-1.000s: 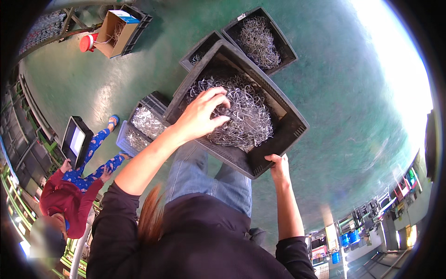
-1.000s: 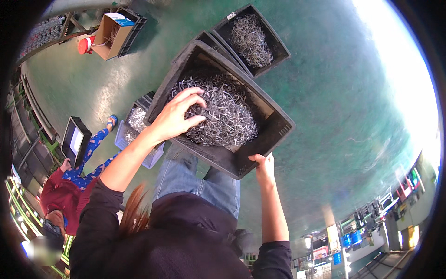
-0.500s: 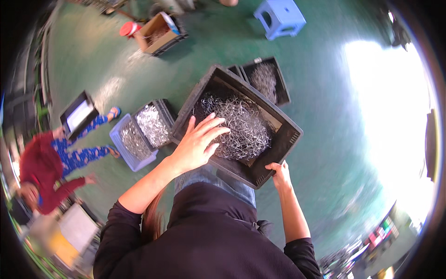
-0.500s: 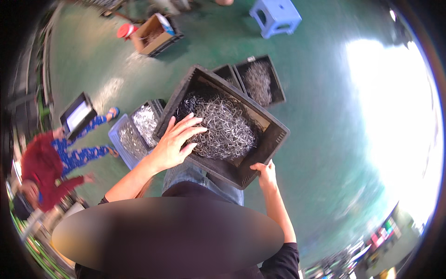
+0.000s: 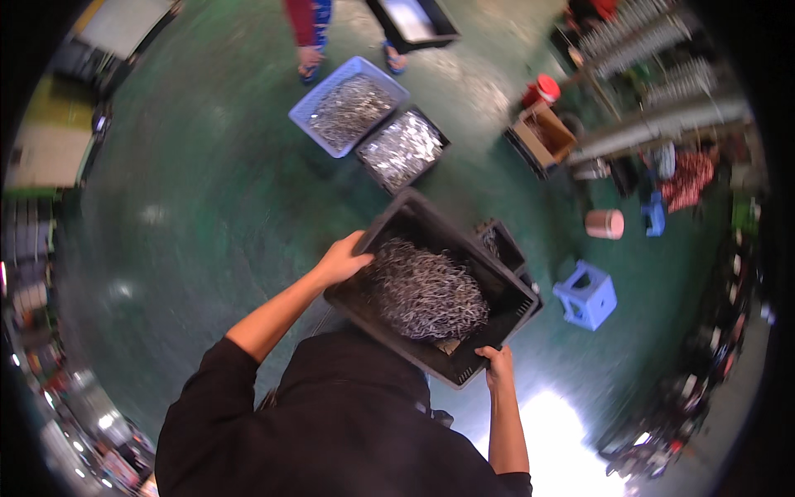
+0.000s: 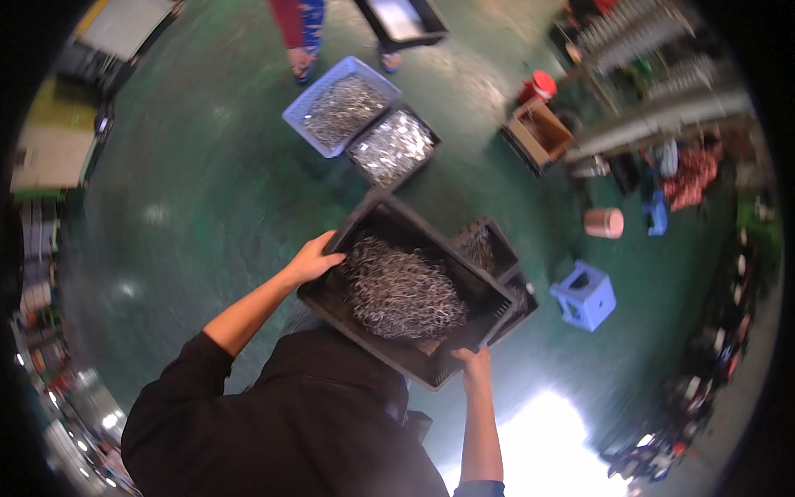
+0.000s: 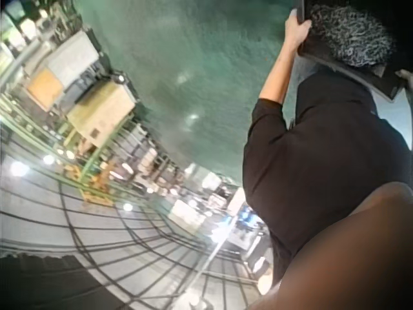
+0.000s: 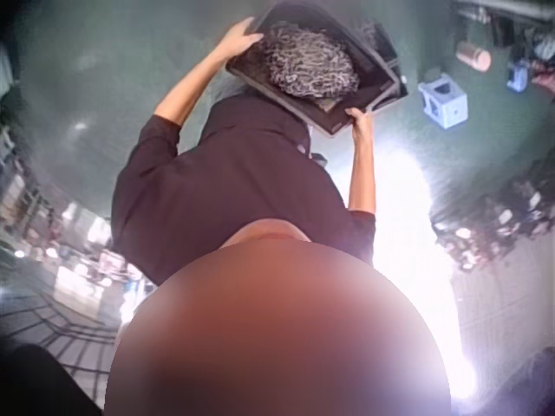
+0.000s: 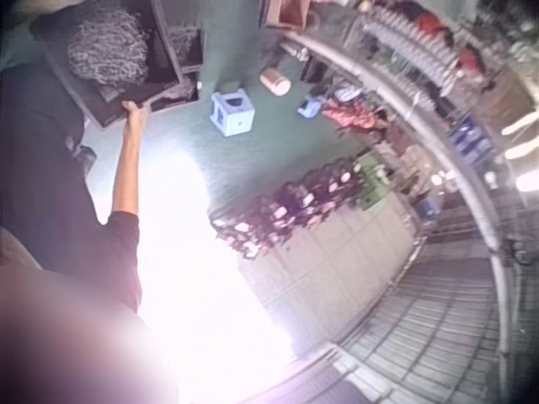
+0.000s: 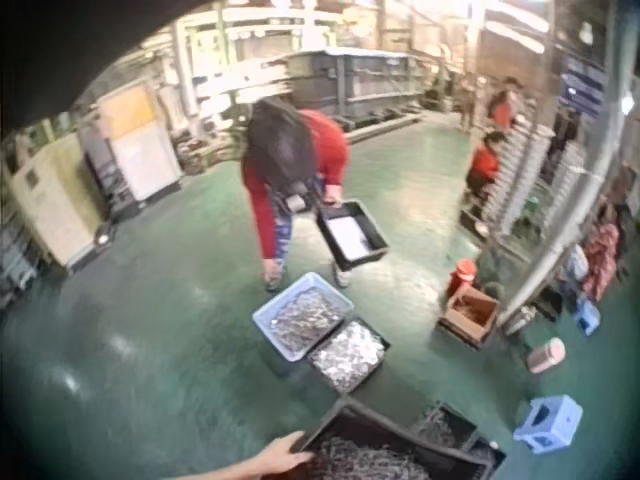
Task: The person gathers small metal wire pieces from a table, places them into a black tray, and carries the tray to a machine. They then pour the contents onto a table and continue sorting the wires by hand.
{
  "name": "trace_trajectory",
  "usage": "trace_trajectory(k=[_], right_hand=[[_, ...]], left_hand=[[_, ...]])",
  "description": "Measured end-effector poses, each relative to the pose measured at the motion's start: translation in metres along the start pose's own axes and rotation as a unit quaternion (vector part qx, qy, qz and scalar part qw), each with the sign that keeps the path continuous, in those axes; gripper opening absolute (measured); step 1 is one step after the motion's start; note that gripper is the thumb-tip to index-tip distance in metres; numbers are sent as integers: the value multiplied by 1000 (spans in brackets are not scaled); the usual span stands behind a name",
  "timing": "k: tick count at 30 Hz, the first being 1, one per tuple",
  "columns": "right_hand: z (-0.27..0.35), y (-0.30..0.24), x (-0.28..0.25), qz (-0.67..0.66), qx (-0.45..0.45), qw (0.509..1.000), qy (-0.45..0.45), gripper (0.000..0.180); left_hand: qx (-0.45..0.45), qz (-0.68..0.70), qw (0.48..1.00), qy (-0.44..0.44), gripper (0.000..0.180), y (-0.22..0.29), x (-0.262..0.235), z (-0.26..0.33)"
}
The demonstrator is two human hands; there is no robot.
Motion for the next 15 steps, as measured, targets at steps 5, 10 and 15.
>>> trace_trajectory(k=[5, 10, 15], right_hand=[[-33, -30, 211, 219, -76, 962, -146, 48], [-34, -9, 485, 408, -117, 868, -259, 57], [11, 10, 718, 423, -170, 825, -333, 53]], left_hand=[[-71, 92, 957, 266, 55, -124, -159, 139], [-125, 220, 855, 452, 51, -216, -318, 267], [-130, 297, 784, 530, 41, -243, -451, 348]])
Point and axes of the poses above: each hand's wrist, its own z-axis away from the middle knuckle, its own x-axis out of the palm, y = z × x, the point moved 9 cm from there along -z, towards the middle knuckle, and after that the axes turned 6 degrees about -z, right-handed, at the moved point
